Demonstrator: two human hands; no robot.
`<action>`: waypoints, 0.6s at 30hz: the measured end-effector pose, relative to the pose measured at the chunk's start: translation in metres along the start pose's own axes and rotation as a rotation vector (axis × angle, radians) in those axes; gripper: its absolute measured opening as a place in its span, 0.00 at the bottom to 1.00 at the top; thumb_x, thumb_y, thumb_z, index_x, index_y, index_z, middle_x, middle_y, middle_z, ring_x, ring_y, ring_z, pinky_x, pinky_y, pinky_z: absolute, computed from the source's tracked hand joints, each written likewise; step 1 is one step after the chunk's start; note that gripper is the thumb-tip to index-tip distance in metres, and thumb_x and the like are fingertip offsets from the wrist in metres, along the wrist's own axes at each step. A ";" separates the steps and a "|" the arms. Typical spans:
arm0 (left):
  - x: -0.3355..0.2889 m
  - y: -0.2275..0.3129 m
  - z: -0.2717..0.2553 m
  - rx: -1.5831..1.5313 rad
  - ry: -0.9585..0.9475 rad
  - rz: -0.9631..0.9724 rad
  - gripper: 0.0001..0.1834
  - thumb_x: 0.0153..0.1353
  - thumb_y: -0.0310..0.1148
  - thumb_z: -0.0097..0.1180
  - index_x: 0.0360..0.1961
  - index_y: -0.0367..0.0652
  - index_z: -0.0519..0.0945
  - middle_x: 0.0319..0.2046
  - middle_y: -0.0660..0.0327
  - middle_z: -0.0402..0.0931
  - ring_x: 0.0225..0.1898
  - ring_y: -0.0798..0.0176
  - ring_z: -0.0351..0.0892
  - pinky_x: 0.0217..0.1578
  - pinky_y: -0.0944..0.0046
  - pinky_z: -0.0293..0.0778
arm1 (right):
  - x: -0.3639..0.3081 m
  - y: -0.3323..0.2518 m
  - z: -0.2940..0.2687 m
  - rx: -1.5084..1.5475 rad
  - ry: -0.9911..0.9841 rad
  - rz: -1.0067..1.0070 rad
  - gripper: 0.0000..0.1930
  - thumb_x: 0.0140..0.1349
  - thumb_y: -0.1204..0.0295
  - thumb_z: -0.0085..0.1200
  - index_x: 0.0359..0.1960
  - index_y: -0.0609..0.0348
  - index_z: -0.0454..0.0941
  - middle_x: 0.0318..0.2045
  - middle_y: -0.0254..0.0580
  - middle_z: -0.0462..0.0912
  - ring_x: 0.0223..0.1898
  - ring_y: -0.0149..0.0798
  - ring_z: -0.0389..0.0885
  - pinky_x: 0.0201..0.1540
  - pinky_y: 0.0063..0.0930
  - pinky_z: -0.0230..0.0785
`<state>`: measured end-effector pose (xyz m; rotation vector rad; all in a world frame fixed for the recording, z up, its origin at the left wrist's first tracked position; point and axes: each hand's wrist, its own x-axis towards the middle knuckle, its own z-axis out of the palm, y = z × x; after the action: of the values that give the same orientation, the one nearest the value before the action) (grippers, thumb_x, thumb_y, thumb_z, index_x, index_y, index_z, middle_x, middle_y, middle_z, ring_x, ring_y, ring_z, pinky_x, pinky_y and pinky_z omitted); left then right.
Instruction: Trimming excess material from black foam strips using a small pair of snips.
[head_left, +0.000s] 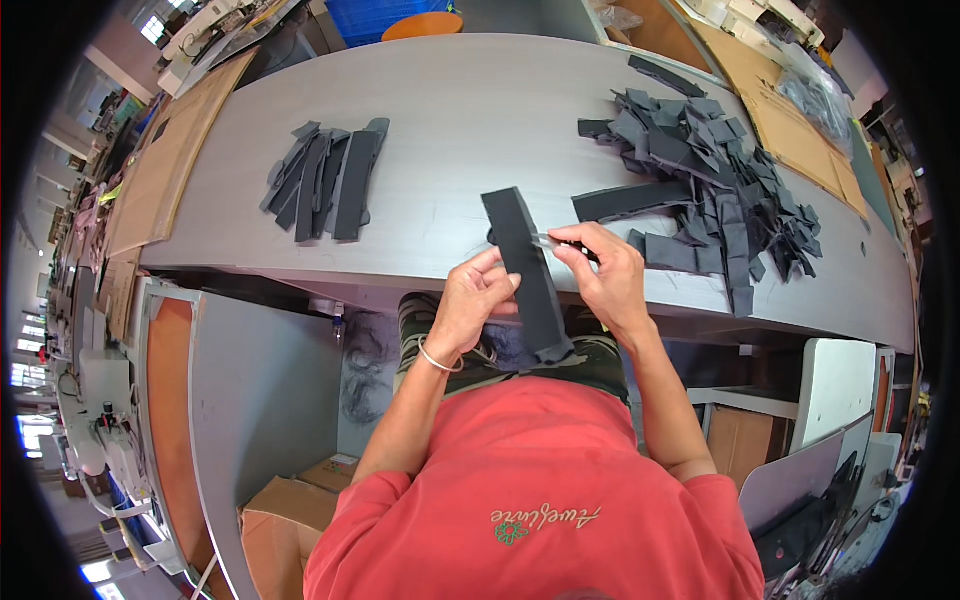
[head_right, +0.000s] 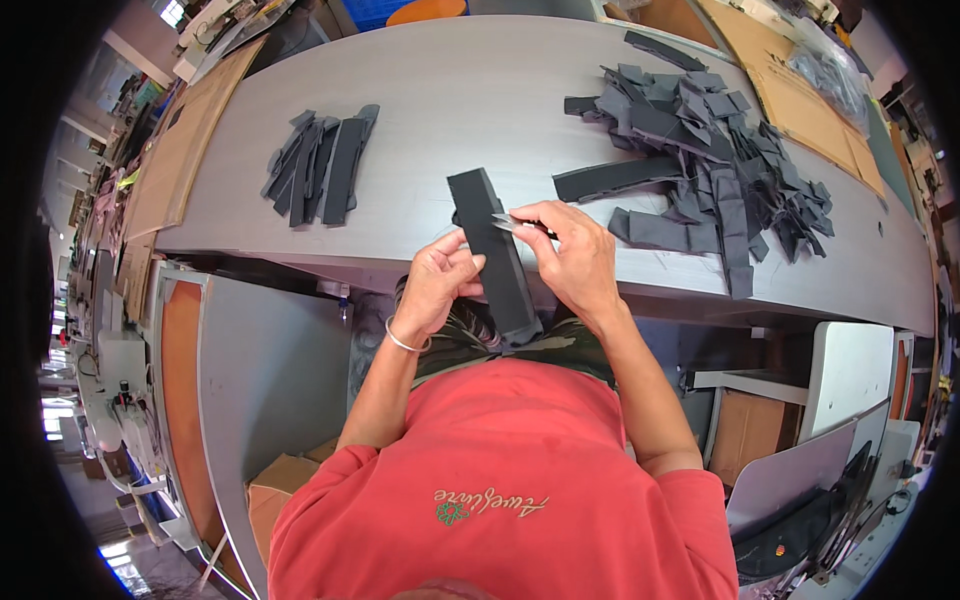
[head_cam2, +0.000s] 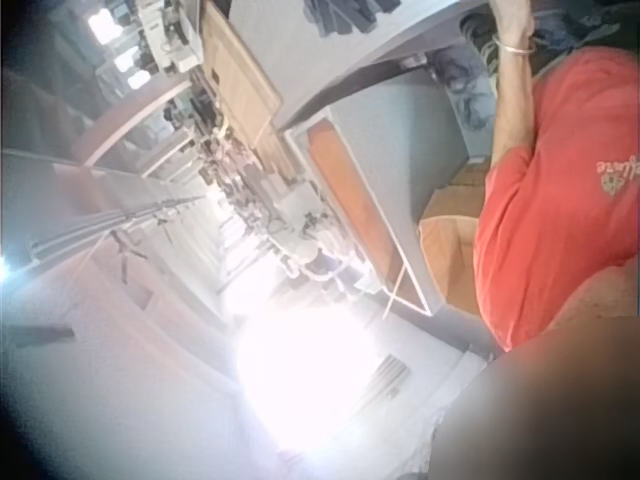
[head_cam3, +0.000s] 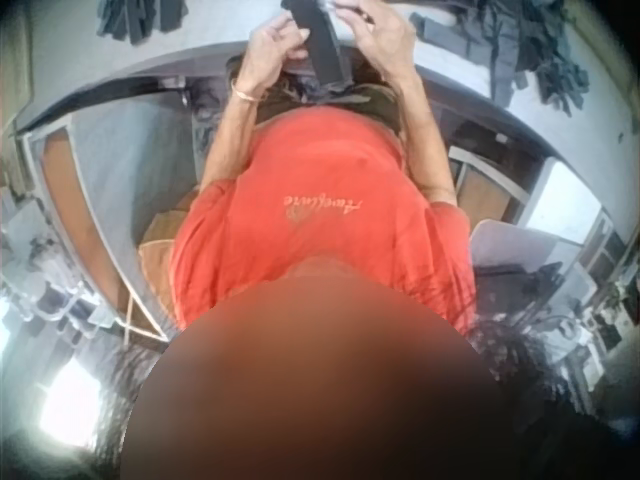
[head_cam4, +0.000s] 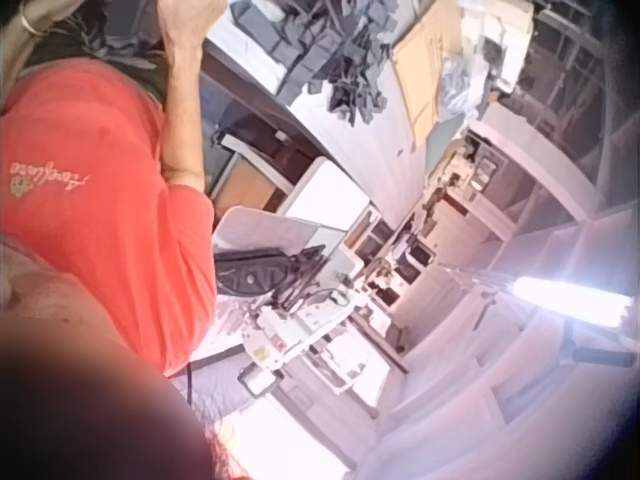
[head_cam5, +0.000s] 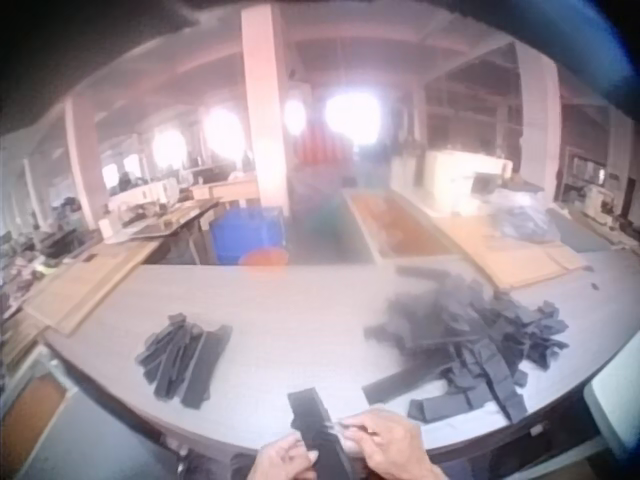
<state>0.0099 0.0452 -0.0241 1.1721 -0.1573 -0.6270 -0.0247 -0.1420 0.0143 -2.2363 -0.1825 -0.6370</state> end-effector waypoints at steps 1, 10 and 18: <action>0.000 0.002 -0.001 -0.002 0.006 -0.002 0.20 0.62 0.25 0.53 0.56 0.39 0.72 0.30 0.68 0.79 0.31 0.78 0.77 0.30 0.74 0.77 | -0.002 -0.005 -0.005 0.080 -0.032 0.089 0.06 0.54 0.71 0.59 0.34 0.56 0.82 0.28 0.39 0.82 0.28 0.44 0.79 0.31 0.32 0.69; 0.000 0.010 0.004 -0.064 0.067 0.073 0.19 0.63 0.24 0.52 0.56 0.35 0.70 0.31 0.65 0.79 0.33 0.73 0.79 0.36 0.69 0.81 | -0.025 -0.012 -0.005 -0.003 -0.177 -0.049 0.07 0.51 0.75 0.61 0.34 0.57 0.82 0.26 0.39 0.81 0.28 0.42 0.78 0.31 0.31 0.69; -0.002 0.008 0.004 -0.066 0.059 0.048 0.20 0.63 0.24 0.52 0.56 0.37 0.69 0.33 0.63 0.80 0.33 0.73 0.80 0.34 0.70 0.81 | -0.026 -0.002 -0.006 -0.065 -0.175 -0.123 0.07 0.50 0.73 0.62 0.33 0.53 0.82 0.25 0.35 0.80 0.25 0.39 0.76 0.30 0.31 0.67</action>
<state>0.0098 0.0447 -0.0151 1.1185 -0.1138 -0.5509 -0.0501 -0.1434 0.0059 -2.3572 -0.3958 -0.5177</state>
